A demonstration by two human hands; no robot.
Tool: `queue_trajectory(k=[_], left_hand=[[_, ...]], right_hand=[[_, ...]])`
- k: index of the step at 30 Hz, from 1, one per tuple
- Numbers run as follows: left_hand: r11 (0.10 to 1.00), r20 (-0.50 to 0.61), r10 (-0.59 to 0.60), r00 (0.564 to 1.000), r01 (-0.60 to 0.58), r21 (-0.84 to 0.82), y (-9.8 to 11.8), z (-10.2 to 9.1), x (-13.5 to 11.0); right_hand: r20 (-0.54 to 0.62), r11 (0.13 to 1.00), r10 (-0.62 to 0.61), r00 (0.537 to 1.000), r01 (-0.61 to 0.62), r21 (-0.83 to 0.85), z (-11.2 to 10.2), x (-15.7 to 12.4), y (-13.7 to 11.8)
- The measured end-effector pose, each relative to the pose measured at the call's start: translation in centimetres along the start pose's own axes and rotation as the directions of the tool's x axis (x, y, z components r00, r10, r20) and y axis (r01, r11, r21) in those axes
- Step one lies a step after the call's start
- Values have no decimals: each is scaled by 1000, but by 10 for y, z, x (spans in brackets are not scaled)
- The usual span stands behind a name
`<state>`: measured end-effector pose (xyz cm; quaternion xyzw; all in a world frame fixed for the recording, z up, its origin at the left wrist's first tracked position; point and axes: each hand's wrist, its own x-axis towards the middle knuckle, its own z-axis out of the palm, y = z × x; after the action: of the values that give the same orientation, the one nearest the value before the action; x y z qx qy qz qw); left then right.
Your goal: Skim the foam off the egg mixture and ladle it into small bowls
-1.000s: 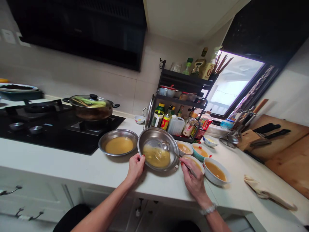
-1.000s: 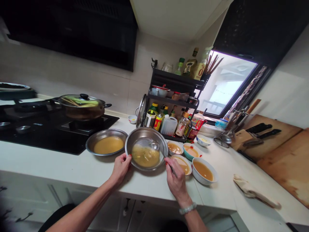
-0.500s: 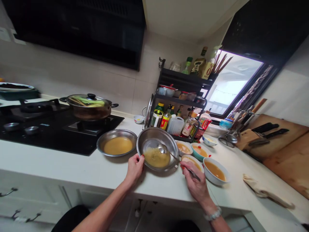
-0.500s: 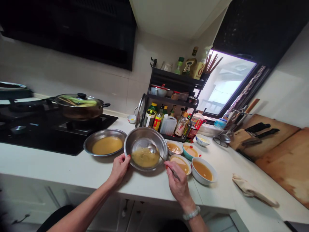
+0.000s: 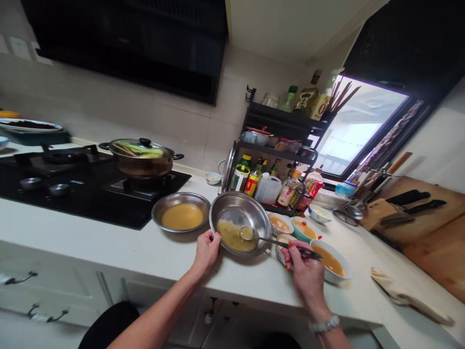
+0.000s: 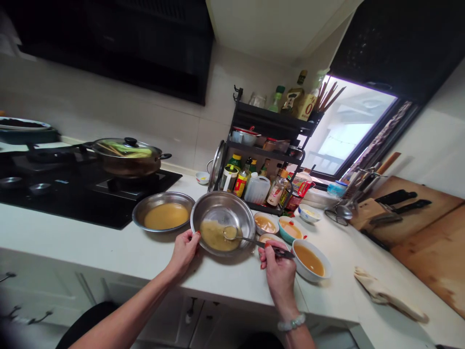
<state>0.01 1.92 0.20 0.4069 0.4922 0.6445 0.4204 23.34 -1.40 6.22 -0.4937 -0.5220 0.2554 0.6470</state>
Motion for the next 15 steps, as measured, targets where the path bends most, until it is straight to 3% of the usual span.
queue_trajectory(k=[9,15], left_hand=[[1000,-14,4,1000,-4,-8,-6,1,2],[1000,0,14,1000,-14,-8,-9,2,3]], right_hand=[[7,997,-5,1000,4,75,14,14,-12],[59,985,-23,998,13,172,38,29,-34]])
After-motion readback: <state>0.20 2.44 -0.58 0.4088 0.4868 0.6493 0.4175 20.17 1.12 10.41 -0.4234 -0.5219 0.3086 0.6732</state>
